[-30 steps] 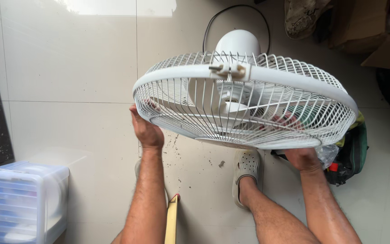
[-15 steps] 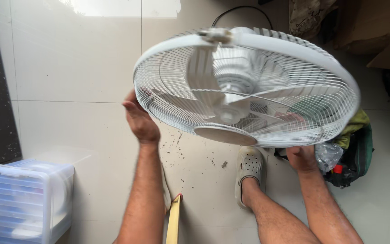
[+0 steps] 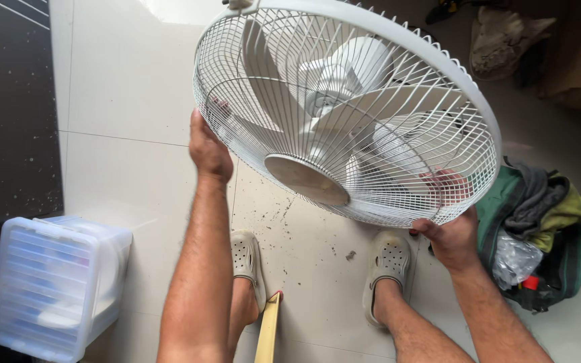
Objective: The person assembles a white pedestal fan by attaching the front wire cage to the fan head. They use a red screwdriver to tighten the central locking nut and then plug the fan into a wall socket to test it.
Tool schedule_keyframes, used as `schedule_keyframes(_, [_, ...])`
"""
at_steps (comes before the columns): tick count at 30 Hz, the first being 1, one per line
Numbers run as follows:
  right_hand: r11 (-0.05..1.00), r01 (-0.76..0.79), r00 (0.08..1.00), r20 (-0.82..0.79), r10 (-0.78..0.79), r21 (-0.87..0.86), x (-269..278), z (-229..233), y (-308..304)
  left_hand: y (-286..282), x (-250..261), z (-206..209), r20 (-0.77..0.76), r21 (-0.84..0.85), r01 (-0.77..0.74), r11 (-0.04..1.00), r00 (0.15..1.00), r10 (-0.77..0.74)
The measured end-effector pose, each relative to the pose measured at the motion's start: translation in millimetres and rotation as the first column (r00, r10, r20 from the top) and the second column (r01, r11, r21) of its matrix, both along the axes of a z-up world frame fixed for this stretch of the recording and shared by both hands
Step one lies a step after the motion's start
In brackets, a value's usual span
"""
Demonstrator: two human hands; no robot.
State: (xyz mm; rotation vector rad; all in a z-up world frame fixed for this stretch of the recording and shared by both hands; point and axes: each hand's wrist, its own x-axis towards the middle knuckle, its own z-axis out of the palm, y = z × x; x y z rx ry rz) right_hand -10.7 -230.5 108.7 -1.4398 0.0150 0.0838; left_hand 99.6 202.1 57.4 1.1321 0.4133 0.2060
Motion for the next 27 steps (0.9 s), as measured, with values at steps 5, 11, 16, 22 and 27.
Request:
schedule_keyframes(5, [0.997,-0.018,0.999,0.036,0.02,-0.072,0,2,10,32,11,32,0.061,0.02,0.13,0.991,0.99,-0.131])
schedule_keyframes(11, [0.991,-0.024,0.999,0.043,0.03,-0.132,-1,11,25,35,34,54,0.151,0.141,0.134,0.981,0.976,-0.155])
schedule_keyframes(16, [0.99,-0.063,0.994,0.081,0.073,-0.123,3,23,34,28,35,40,0.028,0.143,-0.049,0.989,0.999,0.045])
schedule_keyframes(22, [0.995,-0.056,0.997,0.045,0.06,-0.082,0,19,27,17,29,45,-0.004,0.15,-0.101,0.983,0.995,0.103])
schedule_keyframes(27, [0.998,-0.05,0.998,-0.042,0.052,0.044,-1,2,1,-9,13,73,0.168,0.266,-0.149,0.952,0.98,0.107])
